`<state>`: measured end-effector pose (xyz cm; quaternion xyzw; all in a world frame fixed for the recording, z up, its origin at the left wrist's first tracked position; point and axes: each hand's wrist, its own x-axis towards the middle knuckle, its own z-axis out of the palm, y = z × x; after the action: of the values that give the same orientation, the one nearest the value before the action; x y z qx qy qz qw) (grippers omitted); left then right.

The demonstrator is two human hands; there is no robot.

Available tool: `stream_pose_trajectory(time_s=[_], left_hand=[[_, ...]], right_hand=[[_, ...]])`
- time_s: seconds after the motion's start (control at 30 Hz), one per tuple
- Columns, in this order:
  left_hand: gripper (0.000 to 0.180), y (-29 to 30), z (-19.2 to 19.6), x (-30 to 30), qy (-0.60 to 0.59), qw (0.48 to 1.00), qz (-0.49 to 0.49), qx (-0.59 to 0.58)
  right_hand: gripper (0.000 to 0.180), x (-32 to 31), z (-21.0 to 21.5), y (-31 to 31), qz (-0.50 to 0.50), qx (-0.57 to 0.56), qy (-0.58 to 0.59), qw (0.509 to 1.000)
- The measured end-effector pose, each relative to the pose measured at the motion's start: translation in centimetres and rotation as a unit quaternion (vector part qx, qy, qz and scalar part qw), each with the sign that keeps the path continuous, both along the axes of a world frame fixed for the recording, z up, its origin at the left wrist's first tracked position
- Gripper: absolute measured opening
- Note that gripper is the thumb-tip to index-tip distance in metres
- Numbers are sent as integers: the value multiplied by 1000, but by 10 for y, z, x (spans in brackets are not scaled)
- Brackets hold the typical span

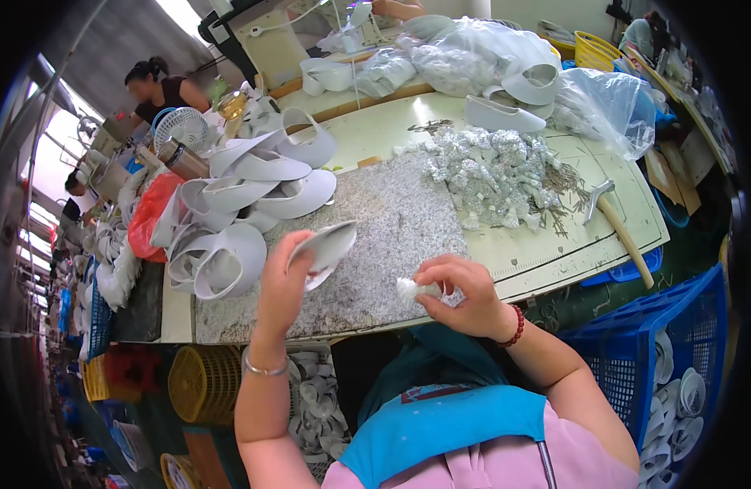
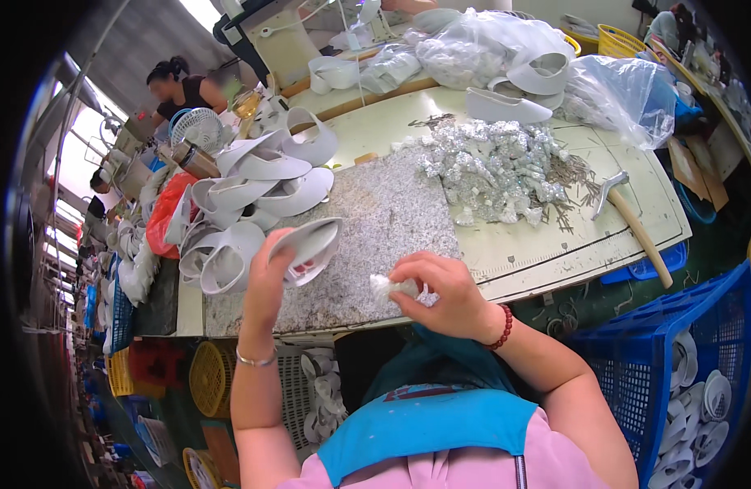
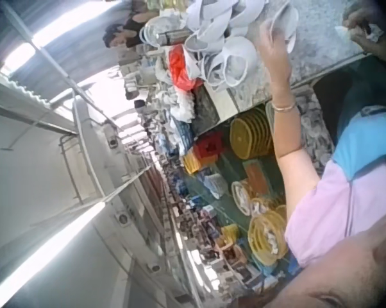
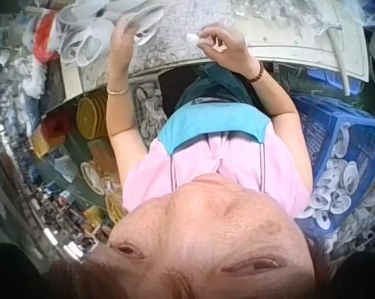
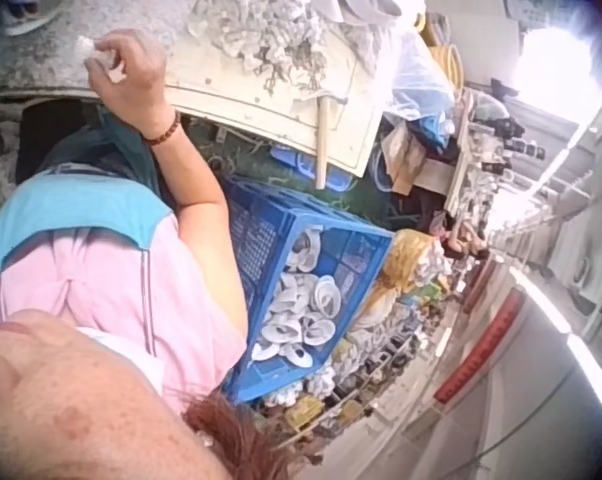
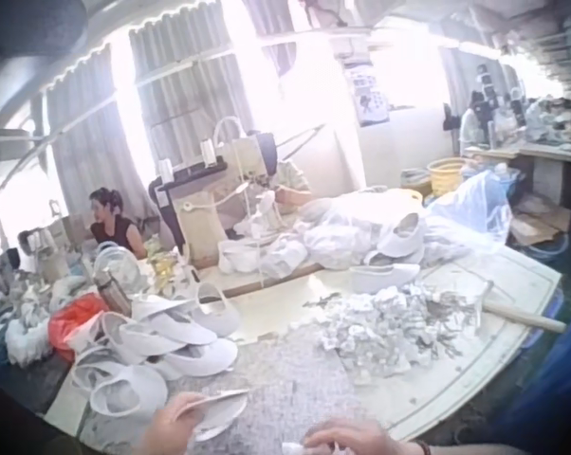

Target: The person shapes shoe uppers by hand, inserts padding material into the heel sections, and hammers the components on a workbench.

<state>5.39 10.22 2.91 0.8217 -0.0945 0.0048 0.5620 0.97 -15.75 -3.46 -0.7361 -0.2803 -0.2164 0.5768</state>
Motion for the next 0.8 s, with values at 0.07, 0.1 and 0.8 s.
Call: stream_pose_trajectory(time_s=[0.07, 0.1, 0.8], left_hand=[[28, -5, -1, -17, -11, 1000, 6, 19], [29, -8, -2, -24, -23, 1000, -8, -4], [30, -90, -9, -56, -256, 963, 74, -40]], right_hand=[[25, -6, 12, 4, 17, -14, -54, 998], [26, -8, 19, 8, 29, -21, -83, 996], [28, -12, 45, 0, 10, -108, 40, 993]])
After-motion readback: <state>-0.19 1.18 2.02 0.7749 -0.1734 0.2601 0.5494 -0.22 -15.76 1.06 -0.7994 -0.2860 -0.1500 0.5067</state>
